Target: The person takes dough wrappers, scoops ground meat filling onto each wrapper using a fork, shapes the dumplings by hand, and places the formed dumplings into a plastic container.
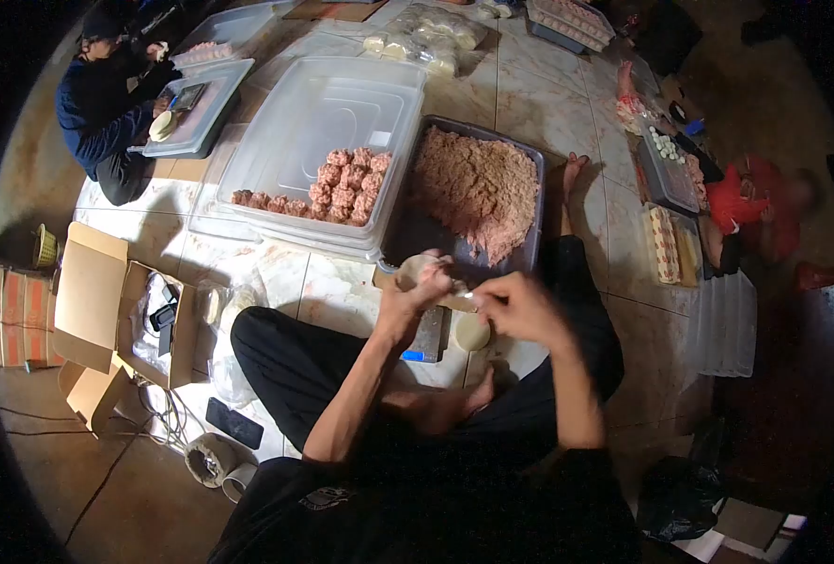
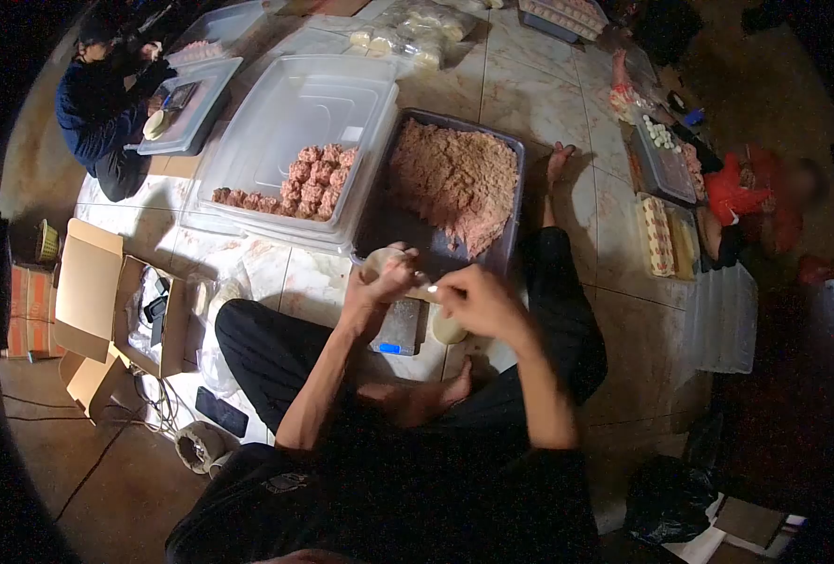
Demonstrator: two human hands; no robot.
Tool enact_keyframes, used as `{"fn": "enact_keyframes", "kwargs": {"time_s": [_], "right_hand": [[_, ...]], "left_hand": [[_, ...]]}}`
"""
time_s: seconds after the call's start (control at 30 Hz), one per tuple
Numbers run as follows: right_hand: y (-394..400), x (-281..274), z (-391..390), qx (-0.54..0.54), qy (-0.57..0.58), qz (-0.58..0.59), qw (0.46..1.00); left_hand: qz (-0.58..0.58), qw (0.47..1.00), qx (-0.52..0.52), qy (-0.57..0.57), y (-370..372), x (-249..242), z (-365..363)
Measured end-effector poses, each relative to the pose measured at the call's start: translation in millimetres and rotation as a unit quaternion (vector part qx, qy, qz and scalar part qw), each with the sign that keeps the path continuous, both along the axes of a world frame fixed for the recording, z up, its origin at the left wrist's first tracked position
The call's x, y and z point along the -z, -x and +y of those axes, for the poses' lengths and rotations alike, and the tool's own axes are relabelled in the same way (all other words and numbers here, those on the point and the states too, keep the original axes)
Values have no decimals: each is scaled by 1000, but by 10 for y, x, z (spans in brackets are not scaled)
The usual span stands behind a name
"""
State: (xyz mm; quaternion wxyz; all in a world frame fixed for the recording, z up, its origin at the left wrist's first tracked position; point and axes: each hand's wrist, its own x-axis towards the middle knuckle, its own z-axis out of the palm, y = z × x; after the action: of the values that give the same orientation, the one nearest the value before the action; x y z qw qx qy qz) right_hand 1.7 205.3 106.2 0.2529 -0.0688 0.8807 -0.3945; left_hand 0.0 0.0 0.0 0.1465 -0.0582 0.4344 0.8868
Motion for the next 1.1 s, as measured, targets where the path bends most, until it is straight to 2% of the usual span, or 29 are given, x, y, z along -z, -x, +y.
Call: {"fn": "enact_keyframes", "kwargs": {"time_s": [0.03, 0.07, 0.1, 0.17, 0.2, 0.23, 0.27, 0.3, 0.33, 0.37, 0.43, 0.5, 0.53, 0.57, 0.6, 0.63, 0.7, 0.73, 0.83, 0.87, 0.9, 0.93, 0.97, 1.03, 1.07, 1.1], "right_hand": [[-38, 43, -84, -18, -7, 19, 1000], [-62, 177, -139, 11, 48, 36, 998], [-108, 162, -98, 36, 44, 15, 998], [-180, 293, -16, 48, -23, 88, 995], [-144, 321, 19, 49, -123, 156, 979], [-124, 350, 70, 48, -220, 219, 949], [-29, 503, 156, 109, -219, 242, 939], [162, 553, 221, 77, -268, 195, 940], [388, 727, 230, 91, -284, 166, 940], [577, 1004, 238, 106, -300, 133, 939], [921, 1796, 192, 76, -262, 213, 938], [932, 1741, -172, 99, -259, 274, 921], [1014, 1689, -279, 60, -168, 288, 941], [960, 1645, -345, 57, -149, 264, 951], [888, 1337, -391, 47, -162, 234, 957], [799, 1064, -463, 37, -171, 206, 963], [583, 574, -490, 63, -99, 192, 974], [458, 476, -463, 69, -34, 221, 972], [47, 24, -599, 59, 25, 185, 981], [-73, 95, -633, 23, -23, 195, 980], [-141, 245, -650, -10, -70, 206, 976], [-143, 445, -688, -21, -18, 258, 966], [-208, 539, -585, -11, -35, 256, 966], [-295, 345, -436, 3, -70, 258, 964], [-368, 159, -462, 41, -119, 252, 960], [-406, 164, -514, 50, -70, 245, 966]], "left_hand": [[22, 999, 29, -2, 6, -168, 67], [-40, 999, -3, 7, 21, -236, 99], [-54, 997, -20, 42, 24, -33, 125], [-93, 991, -96, -8, -38, 37, 116], [-59, 987, -134, 61, 10, 369, 21], [-107, 973, -202, 18, 37, 400, -51], [-96, 964, -248, -9, 29, 432, -109], [-82, 952, -293, -40, 37, 447, -155], [-106, 958, -267, -5, 41, 461, -221], [-107, 962, -251, -16, 11, 463, -248], [-106, 969, -218, -41, -40, 452, -268], [-174, 968, -161, -87, -38, 387, -347], [-192, 963, -144, -119, -102, 210, -404], [-213, 957, -127, -148, -200, 127, -473], [-198, 963, -102, -149, -229, 247, -577], [-158, 965, -110, -177, -212, 317, -647], [-198, 951, -179, -158, -163, 189, -701], [-181, 951, -187, -168, -139, 287, -710], [-188, 949, -151, -203, 5, 146, -536], [-161, 945, -145, -246, 69, 132, -415], [-98, 952, -96, -275, 76, 257, -360], [-127, 944, -107, -284, 90, 249, -321], [-154, 936, -118, -293, 101, 238, -301], [-157, 939, -180, -248, 34, 276, -341], [-122, 926, -197, -299, 87, 359, -383], [-139, 932, -177, -285, 55, 442, -369]]}}
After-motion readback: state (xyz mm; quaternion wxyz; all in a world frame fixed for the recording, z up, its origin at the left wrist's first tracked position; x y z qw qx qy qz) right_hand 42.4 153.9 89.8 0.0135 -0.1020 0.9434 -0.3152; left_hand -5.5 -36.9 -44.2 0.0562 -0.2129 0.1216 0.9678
